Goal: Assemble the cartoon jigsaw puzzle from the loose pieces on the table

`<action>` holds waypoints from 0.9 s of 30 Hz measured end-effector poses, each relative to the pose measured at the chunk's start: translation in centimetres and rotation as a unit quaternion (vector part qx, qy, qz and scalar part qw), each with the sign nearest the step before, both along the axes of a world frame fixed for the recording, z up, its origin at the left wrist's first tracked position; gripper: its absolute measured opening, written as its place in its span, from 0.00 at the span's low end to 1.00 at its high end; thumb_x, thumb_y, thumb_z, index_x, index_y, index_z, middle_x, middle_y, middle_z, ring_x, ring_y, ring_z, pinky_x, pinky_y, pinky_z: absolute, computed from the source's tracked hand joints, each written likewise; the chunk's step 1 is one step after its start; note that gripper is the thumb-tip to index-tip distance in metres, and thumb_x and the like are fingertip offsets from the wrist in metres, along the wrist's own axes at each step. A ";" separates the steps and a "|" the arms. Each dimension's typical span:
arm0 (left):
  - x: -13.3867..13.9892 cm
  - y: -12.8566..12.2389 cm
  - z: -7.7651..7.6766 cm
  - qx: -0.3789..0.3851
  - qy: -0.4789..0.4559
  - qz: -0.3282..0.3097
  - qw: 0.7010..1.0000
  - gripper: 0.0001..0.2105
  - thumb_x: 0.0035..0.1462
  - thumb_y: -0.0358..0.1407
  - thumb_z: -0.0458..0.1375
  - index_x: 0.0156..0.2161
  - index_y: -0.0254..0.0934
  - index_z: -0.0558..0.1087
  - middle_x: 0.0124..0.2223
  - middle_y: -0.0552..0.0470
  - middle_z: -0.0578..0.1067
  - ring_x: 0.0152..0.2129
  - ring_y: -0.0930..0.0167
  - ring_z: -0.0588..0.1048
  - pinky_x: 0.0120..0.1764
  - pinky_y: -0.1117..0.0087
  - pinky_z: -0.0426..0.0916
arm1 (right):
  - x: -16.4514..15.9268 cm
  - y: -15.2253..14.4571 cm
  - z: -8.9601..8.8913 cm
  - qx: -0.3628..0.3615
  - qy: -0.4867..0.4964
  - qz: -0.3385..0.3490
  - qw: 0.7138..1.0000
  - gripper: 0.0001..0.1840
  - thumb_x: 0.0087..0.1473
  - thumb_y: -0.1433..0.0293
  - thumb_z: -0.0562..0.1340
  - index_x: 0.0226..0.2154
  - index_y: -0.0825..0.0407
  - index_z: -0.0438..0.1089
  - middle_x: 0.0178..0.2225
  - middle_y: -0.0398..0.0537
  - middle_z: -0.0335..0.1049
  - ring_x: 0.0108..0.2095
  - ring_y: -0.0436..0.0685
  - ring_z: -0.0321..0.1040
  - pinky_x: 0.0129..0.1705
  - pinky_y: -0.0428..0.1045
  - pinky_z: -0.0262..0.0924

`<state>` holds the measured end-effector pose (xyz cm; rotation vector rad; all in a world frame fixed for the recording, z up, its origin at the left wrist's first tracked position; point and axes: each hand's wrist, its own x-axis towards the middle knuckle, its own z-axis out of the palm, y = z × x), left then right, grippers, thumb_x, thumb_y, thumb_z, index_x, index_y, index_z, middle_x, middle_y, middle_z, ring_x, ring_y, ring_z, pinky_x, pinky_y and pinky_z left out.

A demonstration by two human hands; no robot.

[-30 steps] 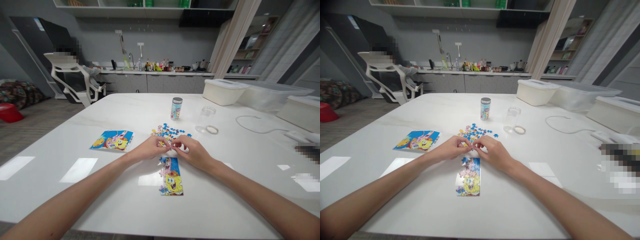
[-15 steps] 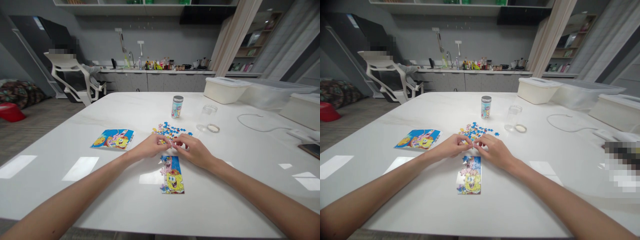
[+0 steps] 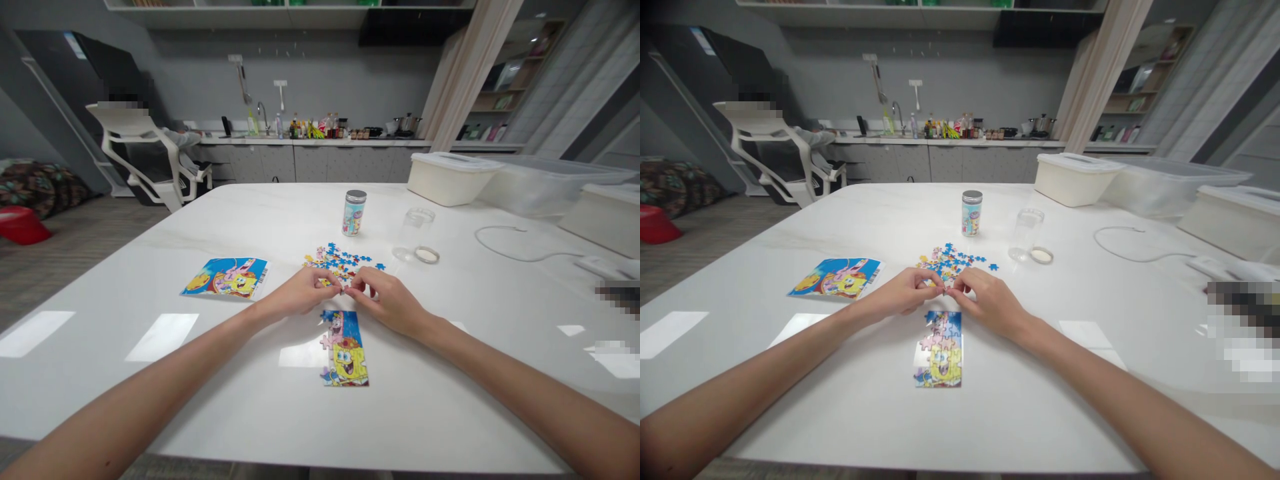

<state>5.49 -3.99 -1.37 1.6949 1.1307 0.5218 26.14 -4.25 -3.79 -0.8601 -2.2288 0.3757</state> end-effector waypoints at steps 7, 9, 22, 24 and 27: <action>-0.1 0.1 -0.2 -0.006 -0.009 -0.008 1.000 0.08 0.56 0.38 0.57 0.37 0.36 0.72 0.13 0.65 0.54 0.08 0.80 0.52 0.14 0.76 0.43 | -0.1 0.0 0.1 0.009 -0.008 0.007 1.000 0.07 0.63 0.70 0.55 0.37 0.52 0.68 0.31 0.47 0.70 0.30 0.51 0.64 0.31 0.48 0.60; -0.1 0.0 -0.2 -0.009 -0.011 -0.016 1.000 0.07 0.56 0.37 0.57 0.36 0.36 0.72 0.13 0.66 0.54 0.08 0.80 0.51 0.14 0.76 0.44 | -0.1 0.0 0.1 0.011 -0.009 0.009 1.000 0.08 0.63 0.70 0.54 0.37 0.52 0.68 0.32 0.47 0.71 0.30 0.52 0.65 0.31 0.48 0.60; -0.1 -0.2 -0.3 -0.007 0.008 -0.026 1.000 0.06 0.54 0.36 0.58 0.34 0.35 0.73 0.13 0.65 0.55 0.09 0.80 0.51 0.14 0.76 0.43 | 0.0 0.1 -0.2 0.041 -0.026 0.041 0.998 0.10 0.62 0.72 0.55 0.42 0.54 0.71 0.33 0.50 0.71 0.33 0.53 0.66 0.34 0.50 0.62; -0.1 -0.2 -0.2 -0.010 0.002 -0.023 1.000 0.05 0.55 0.35 0.57 0.34 0.35 0.72 0.13 0.65 0.55 0.08 0.80 0.51 0.14 0.76 0.43 | 0.0 0.0 -0.1 0.035 -0.024 0.044 0.998 0.10 0.62 0.71 0.55 0.42 0.54 0.71 0.33 0.49 0.71 0.32 0.53 0.66 0.33 0.50 0.62; -0.1 -0.1 0.0 -0.010 -0.007 -0.023 1.000 0.07 0.57 0.38 0.57 0.34 0.36 0.72 0.12 0.65 0.54 0.08 0.80 0.51 0.14 0.76 0.42 | 0.0 0.0 0.0 0.020 -0.019 0.046 0.999 0.10 0.62 0.70 0.55 0.42 0.53 0.70 0.31 0.47 0.70 0.30 0.52 0.65 0.32 0.49 0.61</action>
